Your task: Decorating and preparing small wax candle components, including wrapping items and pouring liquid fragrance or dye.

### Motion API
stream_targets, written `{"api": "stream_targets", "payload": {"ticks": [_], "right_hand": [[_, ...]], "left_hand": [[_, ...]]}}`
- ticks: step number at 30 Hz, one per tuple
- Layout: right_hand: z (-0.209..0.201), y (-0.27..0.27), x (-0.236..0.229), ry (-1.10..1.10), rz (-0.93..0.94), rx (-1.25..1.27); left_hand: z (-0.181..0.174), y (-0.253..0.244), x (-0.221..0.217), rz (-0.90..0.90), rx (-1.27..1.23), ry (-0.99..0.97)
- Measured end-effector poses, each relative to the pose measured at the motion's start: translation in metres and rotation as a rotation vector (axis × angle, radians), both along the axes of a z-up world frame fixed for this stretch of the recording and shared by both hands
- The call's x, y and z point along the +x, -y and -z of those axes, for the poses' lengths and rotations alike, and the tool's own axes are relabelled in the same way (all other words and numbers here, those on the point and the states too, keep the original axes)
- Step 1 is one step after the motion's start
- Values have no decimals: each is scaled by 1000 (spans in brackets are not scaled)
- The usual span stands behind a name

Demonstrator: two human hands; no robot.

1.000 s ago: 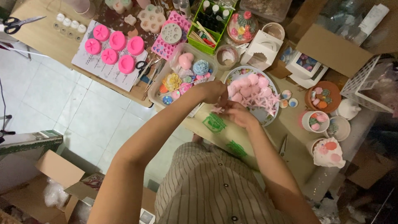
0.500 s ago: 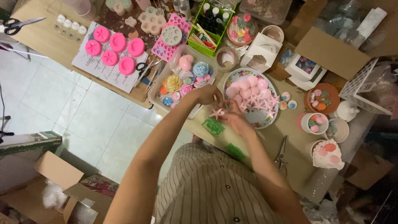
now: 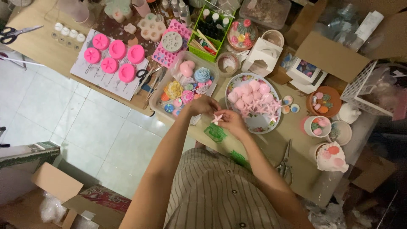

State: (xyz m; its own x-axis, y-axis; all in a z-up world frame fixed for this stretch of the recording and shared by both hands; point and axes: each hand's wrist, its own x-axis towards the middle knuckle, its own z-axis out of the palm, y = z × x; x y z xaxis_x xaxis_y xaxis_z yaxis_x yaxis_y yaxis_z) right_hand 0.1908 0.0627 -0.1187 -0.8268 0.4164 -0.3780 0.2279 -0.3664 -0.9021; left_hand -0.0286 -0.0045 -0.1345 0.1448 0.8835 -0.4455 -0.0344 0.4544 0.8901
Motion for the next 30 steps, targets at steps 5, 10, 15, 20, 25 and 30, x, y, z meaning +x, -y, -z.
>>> {"api": "stream_targets", "payload": {"ticks": [5,10,15,20,25,30], "right_hand": [[0,-2,-8,38,-18,-1],[-10,-3,-13,56,-37,-2],[-36,-8,-11,166,-89,125],[-5,-13,-3,132,-21,87],[-8,-16,4,257,24,82],[16,-21,10,234,51,77]], "left_hand": [[3,23,16,-271,11,19],[1,30,32,-522,-32,284],[40,21,28,-1135,-75,657],[4,35,25,-857,22,86],[-96,46,62,-340,296,-348],[-75,48,75,-367,286,-334]]}}
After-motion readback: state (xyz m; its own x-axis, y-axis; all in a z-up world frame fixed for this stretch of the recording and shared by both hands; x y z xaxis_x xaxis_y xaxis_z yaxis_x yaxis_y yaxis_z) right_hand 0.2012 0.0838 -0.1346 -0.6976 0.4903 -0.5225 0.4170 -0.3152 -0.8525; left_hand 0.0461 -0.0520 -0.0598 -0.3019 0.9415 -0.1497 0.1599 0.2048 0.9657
